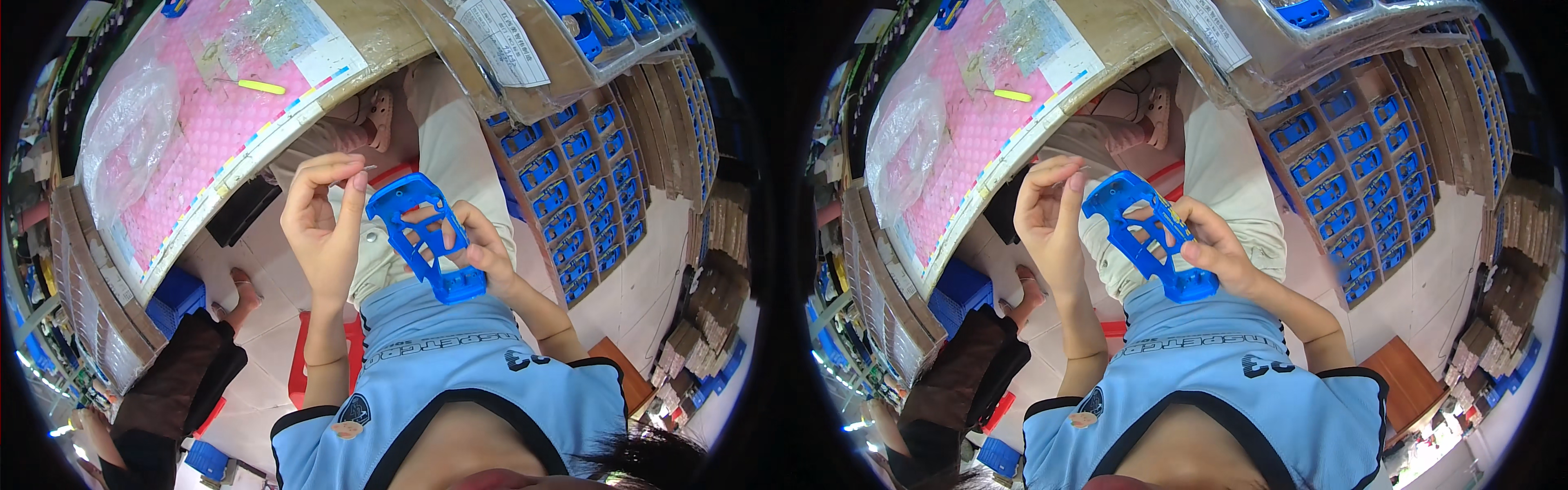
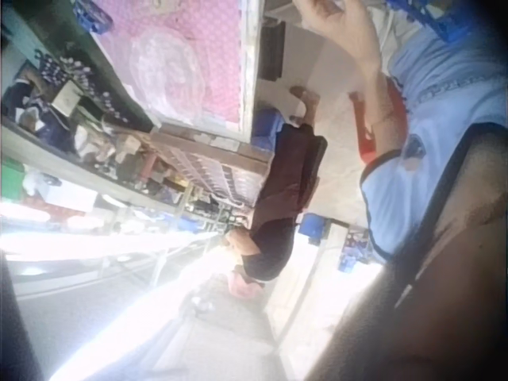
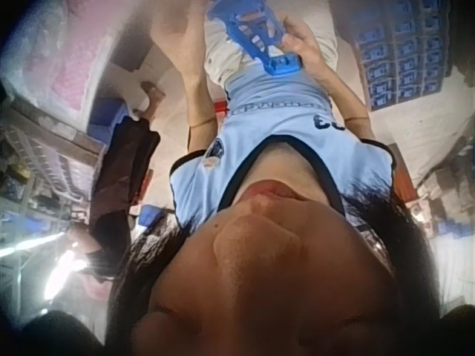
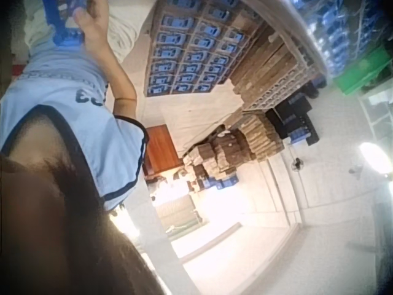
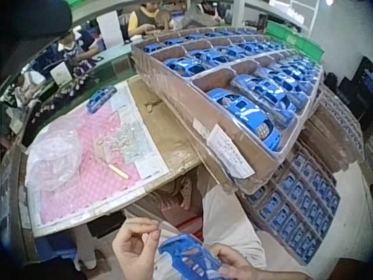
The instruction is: The person assembles toy cars by taking small clear plastic pieces from the work table and inserting them into blue toy car shells by hand, repeatedly taking car shells from a tray and returning them.
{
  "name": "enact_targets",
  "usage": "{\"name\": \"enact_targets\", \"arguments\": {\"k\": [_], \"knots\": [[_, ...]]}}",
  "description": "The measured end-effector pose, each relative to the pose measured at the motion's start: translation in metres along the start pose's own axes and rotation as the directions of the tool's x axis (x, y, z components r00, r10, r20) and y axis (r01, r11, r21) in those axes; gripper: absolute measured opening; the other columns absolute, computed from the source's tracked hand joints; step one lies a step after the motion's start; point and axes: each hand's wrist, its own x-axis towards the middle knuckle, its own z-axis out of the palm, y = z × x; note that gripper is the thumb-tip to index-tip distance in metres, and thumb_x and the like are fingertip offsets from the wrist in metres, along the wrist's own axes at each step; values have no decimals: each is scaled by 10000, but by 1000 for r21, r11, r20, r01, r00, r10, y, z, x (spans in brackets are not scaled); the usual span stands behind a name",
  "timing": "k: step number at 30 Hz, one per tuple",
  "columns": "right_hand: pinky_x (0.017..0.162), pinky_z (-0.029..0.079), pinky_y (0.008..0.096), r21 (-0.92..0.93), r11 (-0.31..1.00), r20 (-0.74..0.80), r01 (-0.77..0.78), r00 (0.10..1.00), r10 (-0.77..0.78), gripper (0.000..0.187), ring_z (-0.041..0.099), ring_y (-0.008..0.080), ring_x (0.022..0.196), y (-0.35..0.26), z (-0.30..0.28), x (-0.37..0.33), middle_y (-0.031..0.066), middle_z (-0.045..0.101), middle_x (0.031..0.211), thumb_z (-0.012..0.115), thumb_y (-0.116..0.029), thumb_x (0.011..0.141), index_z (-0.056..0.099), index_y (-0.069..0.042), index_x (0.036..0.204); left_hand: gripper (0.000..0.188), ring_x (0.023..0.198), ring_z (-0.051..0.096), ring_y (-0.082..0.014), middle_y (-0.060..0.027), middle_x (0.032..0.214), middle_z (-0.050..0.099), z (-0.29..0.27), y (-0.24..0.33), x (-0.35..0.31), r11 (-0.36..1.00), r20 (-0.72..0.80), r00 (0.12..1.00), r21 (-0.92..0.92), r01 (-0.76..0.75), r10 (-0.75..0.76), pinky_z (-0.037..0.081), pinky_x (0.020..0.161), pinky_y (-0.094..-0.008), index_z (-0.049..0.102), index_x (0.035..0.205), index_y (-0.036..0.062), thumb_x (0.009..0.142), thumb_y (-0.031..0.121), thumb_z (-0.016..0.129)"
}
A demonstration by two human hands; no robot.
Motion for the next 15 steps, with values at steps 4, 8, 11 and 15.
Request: {"name": "enact_targets", "arguments": {"k": [4,8,11,15], "knots": [[912,428,373,113,994,6,-6,1000,5,303,490,261,1126,1,-2,2,226,428,1284,537,-341,877,432,-66,950,70,941,529,-157,-103,1022,579,0,-7,4,966,6,990,221,-138,140,405,834,-269,631,851,-11,782,-14,639],[913,426,372,105,994,20,9,1000,-11,290,487,272,1135,-1,-3,1,241,418,1295,528,-332,882,430,-68,950,101,918,520,-139,-69,965,565,-9,-10,0,983,-15,998,175,-58,62,395,817,-243,648,875,-7,776,6,655],[891,448,518,45,999,-14,-5,1000,6,361,488,357,1136,-2,-4,0,309,382,1278,535,-395,858,382,-74,921,114,888,512,-119,-57,944,555,-8,-10,-1,997,2,999,60,52,-53,392,794,-226,645,908,-12,797,12,640],[913,427,448,62,998,-20,18,1000,-17,347,475,312,1152,-3,-5,0,276,395,1288,526,-370,876,385,-67,970,104,855,509,-90,-46,943,554,-5,-9,-1,992,-7,993,-50,117,-117,393,752,-204,635,927,-16,836,26,609]]}}
